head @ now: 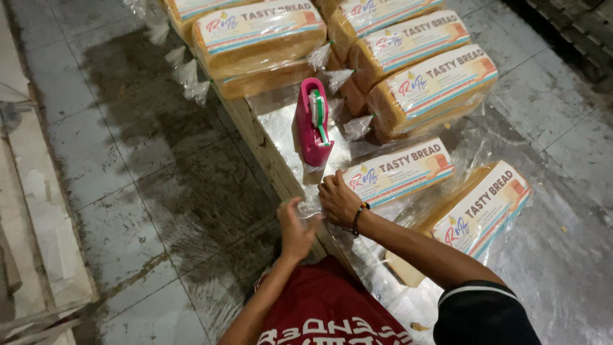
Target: The person seals plastic bags containing sliced bread by gathering the bag ends and using a pink tape dispenser to secure them, then places the finished loaves onto a metal table.
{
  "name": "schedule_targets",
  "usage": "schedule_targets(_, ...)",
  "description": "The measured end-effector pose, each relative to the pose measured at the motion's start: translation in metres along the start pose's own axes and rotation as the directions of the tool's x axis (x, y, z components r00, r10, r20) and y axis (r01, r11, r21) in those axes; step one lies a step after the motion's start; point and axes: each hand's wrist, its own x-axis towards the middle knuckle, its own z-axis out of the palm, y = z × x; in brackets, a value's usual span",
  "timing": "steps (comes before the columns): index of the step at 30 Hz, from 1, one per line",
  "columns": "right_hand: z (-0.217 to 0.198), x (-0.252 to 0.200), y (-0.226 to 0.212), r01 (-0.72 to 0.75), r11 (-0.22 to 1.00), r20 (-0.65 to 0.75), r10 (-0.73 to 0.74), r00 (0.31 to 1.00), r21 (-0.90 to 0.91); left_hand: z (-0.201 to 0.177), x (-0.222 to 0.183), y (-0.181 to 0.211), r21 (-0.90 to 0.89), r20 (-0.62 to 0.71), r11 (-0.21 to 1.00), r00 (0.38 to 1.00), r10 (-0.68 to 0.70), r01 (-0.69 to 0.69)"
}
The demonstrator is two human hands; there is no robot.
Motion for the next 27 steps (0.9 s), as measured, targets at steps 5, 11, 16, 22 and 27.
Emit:
schedule_targets(5,-0.004,-0.002,0.002,-0.006,0.999,-0.008,0.007,1.000,0.051,0.017,-0.013,-0.006,-0.070,0.166,0.991,0.981,-0.097,0.110)
schedule_targets(11,-0.007,-0.007,0.003,0.006,0.999,0.003,-0.006,1.000,0.033,0.009,-0.039,-0.019,-0.362,0.146,0.873,0.945,-0.294,0.327)
schedule_targets(16,-0.008,-0.015,-0.006,0.059,0.996,-0.053,-0.055,0.997,0.068,0.028,-0.039,-0.045,-0.369,0.351,0.714,0.800,-0.486,0.595)
schedule_targets(22,-0.017,-0.022,-0.012,0.102,0.994,-0.029,-0.101,0.994,0.042,0.025,-0.045,-0.046,-0.386,0.647,0.350,0.521,-0.557,0.853)
schedule_targets(27,-0.019,-0.018,-0.011,0.102,0.989,0.006,-0.103,0.995,0.107,-0.007,-0.051,-0.062,-0.421,0.482,0.597,0.726,-0.491,0.683)
